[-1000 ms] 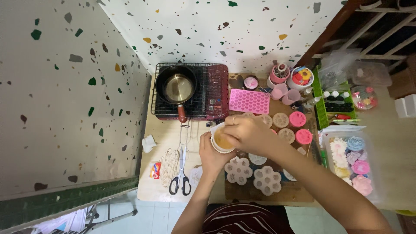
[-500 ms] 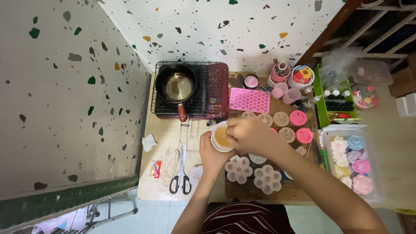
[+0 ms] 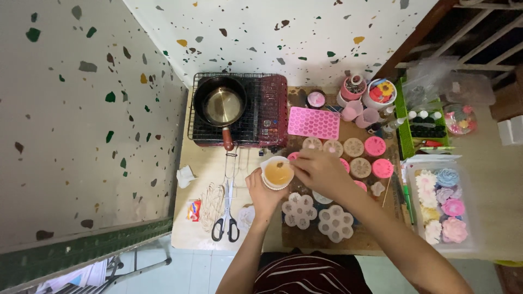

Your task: Mixing fragrance oils and dyes into melted wax and preparing molds for candle making.

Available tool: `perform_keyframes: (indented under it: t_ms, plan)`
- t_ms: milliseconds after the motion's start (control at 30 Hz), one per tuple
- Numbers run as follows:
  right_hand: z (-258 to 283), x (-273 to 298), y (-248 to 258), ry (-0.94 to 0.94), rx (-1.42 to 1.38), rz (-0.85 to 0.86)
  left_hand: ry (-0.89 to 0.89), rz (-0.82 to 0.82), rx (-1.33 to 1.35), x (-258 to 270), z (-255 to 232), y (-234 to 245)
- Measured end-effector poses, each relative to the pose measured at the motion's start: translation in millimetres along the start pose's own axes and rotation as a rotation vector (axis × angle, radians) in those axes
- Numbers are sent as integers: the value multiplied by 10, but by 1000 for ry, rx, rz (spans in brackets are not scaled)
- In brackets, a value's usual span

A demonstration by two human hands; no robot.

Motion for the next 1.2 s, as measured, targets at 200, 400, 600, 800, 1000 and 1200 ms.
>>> perform_keyframes:
  t_ms: [200,400,600,800,1000,1200]
  plan:
    - [-173,428,-343,-146,-26,-141,119,-59,-110,172,681,-375]
    - [-451,638,-1039,-243,-147,-152,243,-117,-124,279,1142,-664]
    - [-507,792,-1390,-337,-142,-215,341,-160,-108,302,1164,-648]
    - [-482,782,-1404,-320,-134,-143,339,-175,-221,484,1382,-732]
    - [-438,656,-1335,-284,-175,-132,484,-31,-179,543,1450,-829]
    - [-456,477,-1557,-208,-113,-144,346,-254,-130,872,1382,-882]
Point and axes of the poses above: each hand's wrist, its own x-axis away from the middle knuckle, its own y-axis out of the back of the hand, z = x × y, the point moved 6 cm from there along -x, towards the middle knuckle, and after that the axes turned 3 degrees about z, right-handed, at the moved point
